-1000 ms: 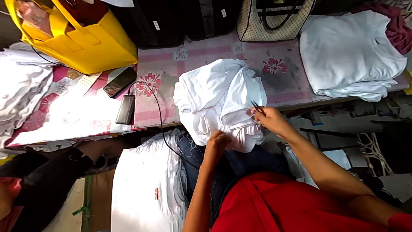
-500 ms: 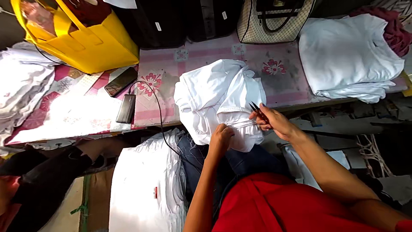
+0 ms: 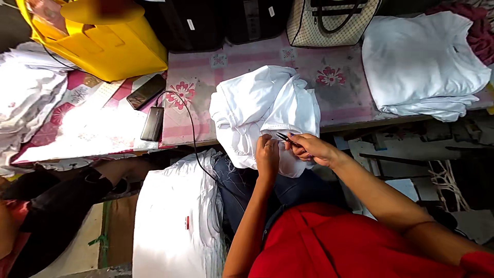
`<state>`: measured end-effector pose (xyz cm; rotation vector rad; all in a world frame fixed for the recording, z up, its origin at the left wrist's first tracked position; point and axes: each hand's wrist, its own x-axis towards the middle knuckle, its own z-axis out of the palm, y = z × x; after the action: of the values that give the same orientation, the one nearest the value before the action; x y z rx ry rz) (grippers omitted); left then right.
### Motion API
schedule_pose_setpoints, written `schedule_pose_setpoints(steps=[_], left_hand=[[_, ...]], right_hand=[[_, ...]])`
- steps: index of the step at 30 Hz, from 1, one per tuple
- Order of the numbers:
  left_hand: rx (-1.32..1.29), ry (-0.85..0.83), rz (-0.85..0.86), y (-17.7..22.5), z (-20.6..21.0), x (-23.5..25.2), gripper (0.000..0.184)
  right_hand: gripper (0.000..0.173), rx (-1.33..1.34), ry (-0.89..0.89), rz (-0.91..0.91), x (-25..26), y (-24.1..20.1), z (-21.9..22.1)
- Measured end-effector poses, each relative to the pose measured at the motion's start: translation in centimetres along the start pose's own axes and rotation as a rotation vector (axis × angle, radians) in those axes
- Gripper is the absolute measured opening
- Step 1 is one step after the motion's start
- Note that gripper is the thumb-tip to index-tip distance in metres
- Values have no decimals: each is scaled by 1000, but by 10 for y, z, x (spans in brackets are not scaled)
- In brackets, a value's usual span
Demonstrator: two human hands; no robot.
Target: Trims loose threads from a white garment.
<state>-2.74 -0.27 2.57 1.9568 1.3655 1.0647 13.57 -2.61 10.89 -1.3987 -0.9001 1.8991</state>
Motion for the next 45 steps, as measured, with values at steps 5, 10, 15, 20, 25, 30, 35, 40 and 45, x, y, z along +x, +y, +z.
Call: schedule_pose_setpoints(steps=[5, 10, 15, 20, 25, 30, 35, 40, 45], left_hand=[[-316, -76, -156, -4, -20, -2, 12], [-518, -77, -272, -2, -23, -6, 11], [-526, -48, -250, -3, -21, -8, 10], [-463, -24, -195, -6, -20, -13, 11], [-196, -2, -81, 0, -21, -5, 32], [-105, 75, -12, -8, -13, 1, 7], [-299, 18, -86, -11, -20, -9, 10], [-328, 38, -103, -9, -21, -12, 12], [-344, 52, -111, -12, -20, -14, 12]], right_hand=[[40, 32, -27, 101, 5, 11, -8], [38, 46, -63, 175, 7, 10, -5], [37, 32, -30, 132, 16, 11, 0], [33, 19, 27, 81, 14, 17, 3], [35, 6, 14, 44, 4, 6, 3], [34, -11, 25, 31, 10, 5, 0], [37, -3, -35, 110, 10, 9, -3], [38, -17, -73, 146, 20, 4, 4], [35, -13, -47, 126, 21, 7, 4]])
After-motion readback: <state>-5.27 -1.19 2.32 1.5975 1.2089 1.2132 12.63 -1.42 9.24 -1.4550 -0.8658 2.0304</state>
